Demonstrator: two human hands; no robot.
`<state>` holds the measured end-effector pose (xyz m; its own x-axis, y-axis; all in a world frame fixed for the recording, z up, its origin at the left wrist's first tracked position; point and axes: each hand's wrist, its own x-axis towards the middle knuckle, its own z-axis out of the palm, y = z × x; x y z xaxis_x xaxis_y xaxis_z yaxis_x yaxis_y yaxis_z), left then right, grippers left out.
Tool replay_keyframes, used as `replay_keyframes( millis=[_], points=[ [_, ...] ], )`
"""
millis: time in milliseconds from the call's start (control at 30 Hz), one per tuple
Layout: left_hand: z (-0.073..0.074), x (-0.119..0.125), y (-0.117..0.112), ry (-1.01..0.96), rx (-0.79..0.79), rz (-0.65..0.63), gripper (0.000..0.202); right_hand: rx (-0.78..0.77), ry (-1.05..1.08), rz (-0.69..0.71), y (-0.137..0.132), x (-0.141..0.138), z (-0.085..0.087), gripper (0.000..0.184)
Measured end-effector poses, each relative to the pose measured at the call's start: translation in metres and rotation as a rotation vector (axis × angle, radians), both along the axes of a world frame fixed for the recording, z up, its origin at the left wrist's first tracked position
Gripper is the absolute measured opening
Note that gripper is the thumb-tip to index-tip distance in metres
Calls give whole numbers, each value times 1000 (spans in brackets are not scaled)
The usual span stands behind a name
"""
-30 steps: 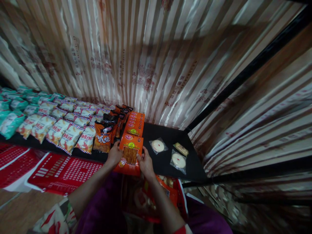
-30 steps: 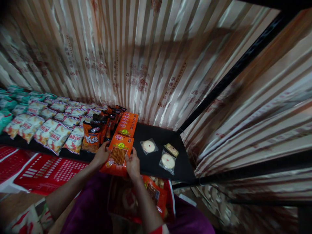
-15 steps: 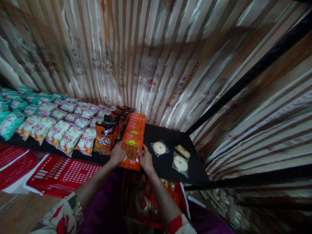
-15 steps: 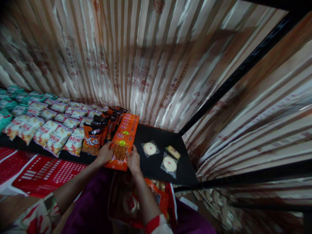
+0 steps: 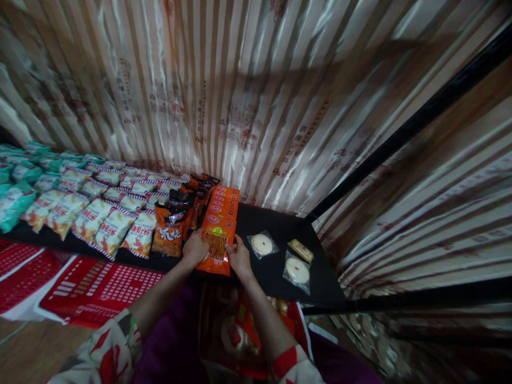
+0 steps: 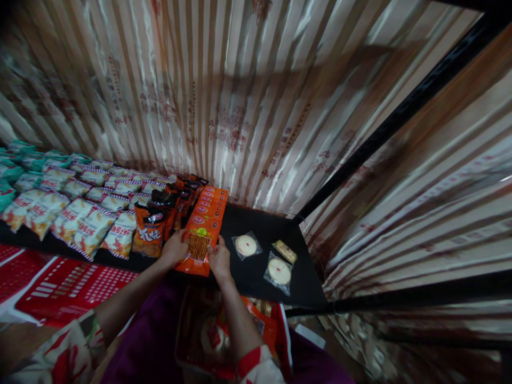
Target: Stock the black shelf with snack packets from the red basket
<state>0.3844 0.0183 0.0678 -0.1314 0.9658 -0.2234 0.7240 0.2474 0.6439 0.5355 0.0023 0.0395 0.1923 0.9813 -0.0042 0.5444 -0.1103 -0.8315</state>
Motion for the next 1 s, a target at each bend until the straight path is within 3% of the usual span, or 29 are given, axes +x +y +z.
replay_keyframes(
  millis=[600,1000],
  points=[
    [-6,2,17,15,32,8,44,-30,-45,-1,18,0,1,50],
    [-2,6,22,85,22,8,45,-59,-98,6,26,3,-1,48]
  ],
)
